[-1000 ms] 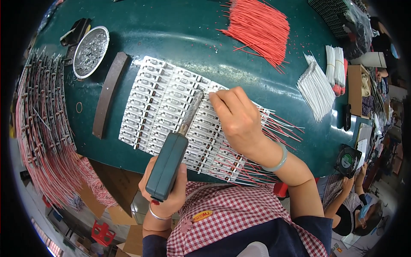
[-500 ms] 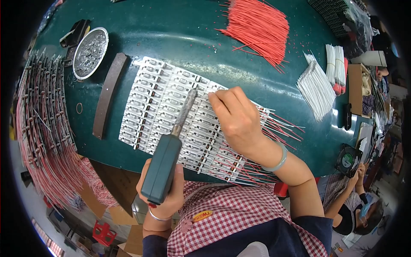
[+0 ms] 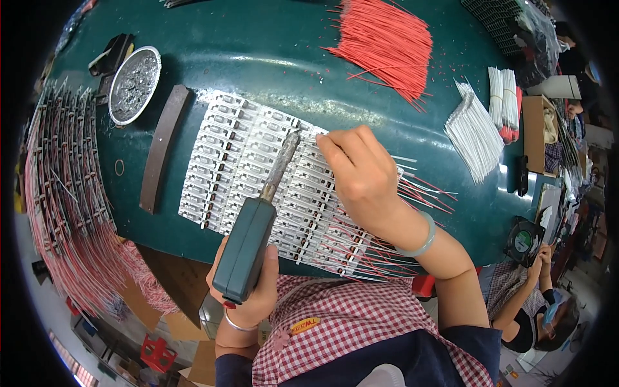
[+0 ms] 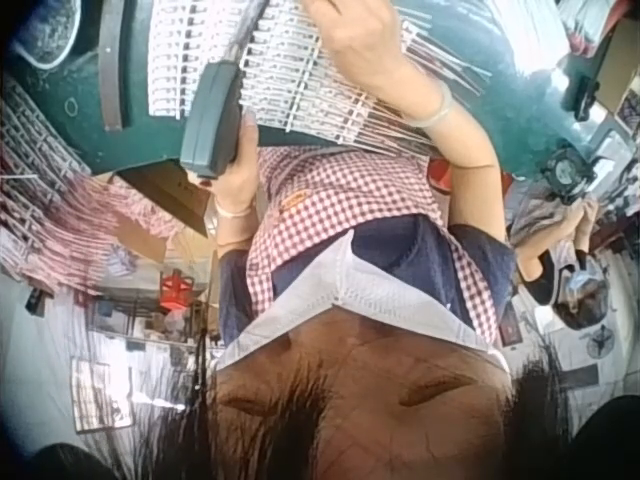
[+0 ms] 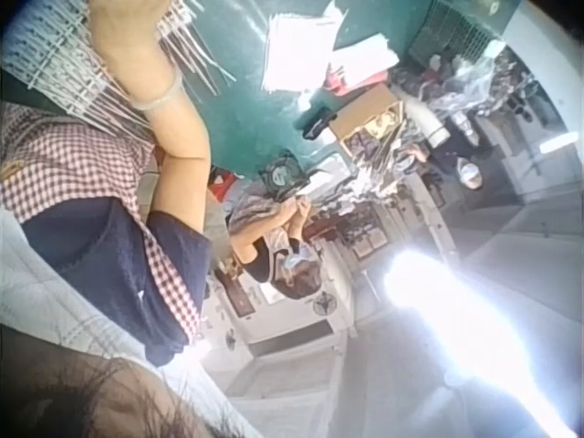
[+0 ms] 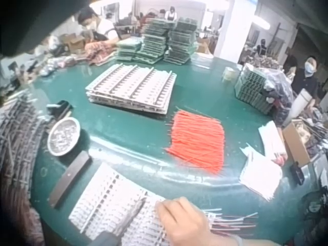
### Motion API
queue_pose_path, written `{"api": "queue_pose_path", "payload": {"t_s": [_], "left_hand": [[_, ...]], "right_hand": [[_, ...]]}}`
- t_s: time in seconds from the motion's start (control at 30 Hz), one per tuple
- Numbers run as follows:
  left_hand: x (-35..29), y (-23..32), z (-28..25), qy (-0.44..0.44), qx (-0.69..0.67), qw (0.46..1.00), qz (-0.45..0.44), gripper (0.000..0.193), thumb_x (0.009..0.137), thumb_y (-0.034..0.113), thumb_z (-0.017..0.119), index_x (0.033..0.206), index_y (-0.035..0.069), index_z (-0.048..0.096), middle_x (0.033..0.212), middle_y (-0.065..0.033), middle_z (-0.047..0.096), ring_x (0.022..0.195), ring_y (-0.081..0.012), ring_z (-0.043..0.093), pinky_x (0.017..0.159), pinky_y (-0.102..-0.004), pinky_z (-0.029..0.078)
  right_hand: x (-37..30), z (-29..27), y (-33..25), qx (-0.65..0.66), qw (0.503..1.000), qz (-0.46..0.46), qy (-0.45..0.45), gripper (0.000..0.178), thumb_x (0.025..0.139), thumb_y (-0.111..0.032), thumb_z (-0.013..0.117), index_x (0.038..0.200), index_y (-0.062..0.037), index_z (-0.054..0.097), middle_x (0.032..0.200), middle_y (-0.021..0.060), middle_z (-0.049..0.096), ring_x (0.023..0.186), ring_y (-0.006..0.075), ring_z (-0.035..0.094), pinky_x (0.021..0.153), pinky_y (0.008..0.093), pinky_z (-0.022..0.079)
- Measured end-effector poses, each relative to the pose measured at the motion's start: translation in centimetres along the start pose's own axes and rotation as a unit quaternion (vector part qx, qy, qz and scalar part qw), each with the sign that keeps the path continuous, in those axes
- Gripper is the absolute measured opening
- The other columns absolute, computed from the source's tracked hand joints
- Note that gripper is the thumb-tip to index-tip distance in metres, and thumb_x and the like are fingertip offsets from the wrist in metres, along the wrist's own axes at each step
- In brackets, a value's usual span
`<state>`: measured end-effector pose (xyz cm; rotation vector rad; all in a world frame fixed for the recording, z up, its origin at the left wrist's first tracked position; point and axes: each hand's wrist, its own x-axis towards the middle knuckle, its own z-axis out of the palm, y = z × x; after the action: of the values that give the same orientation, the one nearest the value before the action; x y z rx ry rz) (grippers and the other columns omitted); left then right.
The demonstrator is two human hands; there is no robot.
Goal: The person solders wires onto LED strips using a soldering iron and solder wire.
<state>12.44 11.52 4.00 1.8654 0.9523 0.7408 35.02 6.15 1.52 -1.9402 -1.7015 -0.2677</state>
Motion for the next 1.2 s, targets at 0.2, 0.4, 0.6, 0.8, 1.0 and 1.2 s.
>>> {"api": "queue_pose_path", "payload": {"t_s": [0.2,0.4,0.6,0.8,1.0,1.2], "left_hand": [[0.7,0.1,0.4,-0.021,-0.005,1.0,0.005,0.02,0.078,-0.005,0.073,0.098,-0.007,0.068,0.09,-0.0154,0.068,0.07,-0.023,0.067,0.064,-0.03,0.053],[1.0,0.1,0.8,-0.046,0.007,0.999,-0.001,0.017,0.077,-0.006,0.074,0.093,-0.006,0.068,0.088,-0.0138,0.067,0.068,-0.0228,0.064,0.062,-0.0292,0.051],[1.0,0.5,0.5,-0.053,0.027,0.998,-0.01,0.014,0.08,-0.003,0.074,0.092,-0.005,0.068,0.089,-0.0123,0.067,0.069,-0.0196,0.064,0.062,-0.0289,0.051],[0.0,-0.9,-2.2,0.178,0.09,0.98,-0.006,0.027,0.086,0.002,0.072,0.111,-0.005,0.066,0.101,-0.011,0.068,0.078,-0.0166,0.064,0.07,-0.0296,0.052],[8.5,0.3,-9.1,0.393,0.074,0.915,0.056,0.023,0.087,0.006,0.074,0.105,-0.008,0.071,0.08,-0.0083,0.066,0.056,-0.0097,0.049,0.055,-0.0224,0.039],[9.7,-1.7,-10.3,0.312,0.04,0.948,-0.05,0.022,0.081,0.005,0.081,0.098,-0.006,0.072,0.085,-0.0092,0.072,0.056,-0.0096,0.056,0.048,-0.0223,0.04]], "right_hand": [[-0.1,0.5,0.3,-0.002,1.0,-0.001,-0.006,0.033,0.068,-0.003,0.065,0.098,0.0081,0.067,0.088,0.011,0.059,0.08,0.0241,0.057,0.064,0.0328,0.051],[-0.1,0.4,0.4,-0.001,1.0,0.001,-0.01,0.032,0.067,-0.003,0.065,0.097,0.0083,0.067,0.087,0.0107,0.058,0.08,0.024,0.057,0.064,0.0327,0.051],[0.1,0.4,0.3,0.005,1.0,-0.003,-0.014,0.032,0.066,-0.003,0.064,0.096,0.0089,0.066,0.086,0.011,0.058,0.08,0.0241,0.057,0.064,0.0325,0.051],[0.0,0.5,0.4,-0.002,1.0,0.001,-0.007,0.031,0.066,-0.002,0.064,0.095,0.0089,0.066,0.085,0.0111,0.057,0.08,0.024,0.056,0.063,0.0325,0.051],[0.2,1.2,-0.3,0.01,1.0,-0.006,0.011,0.029,0.066,-0.001,0.064,0.094,0.0074,0.067,0.084,0.0108,0.057,0.08,0.0238,0.056,0.063,0.0325,0.051],[-0.3,-1.8,0.9,0.034,0.997,0.059,0.043,0.028,0.068,0.004,0.066,0.096,0.0022,0.068,0.09,0.0104,0.063,0.082,0.0265,0.061,0.068,0.0355,0.052]]}}
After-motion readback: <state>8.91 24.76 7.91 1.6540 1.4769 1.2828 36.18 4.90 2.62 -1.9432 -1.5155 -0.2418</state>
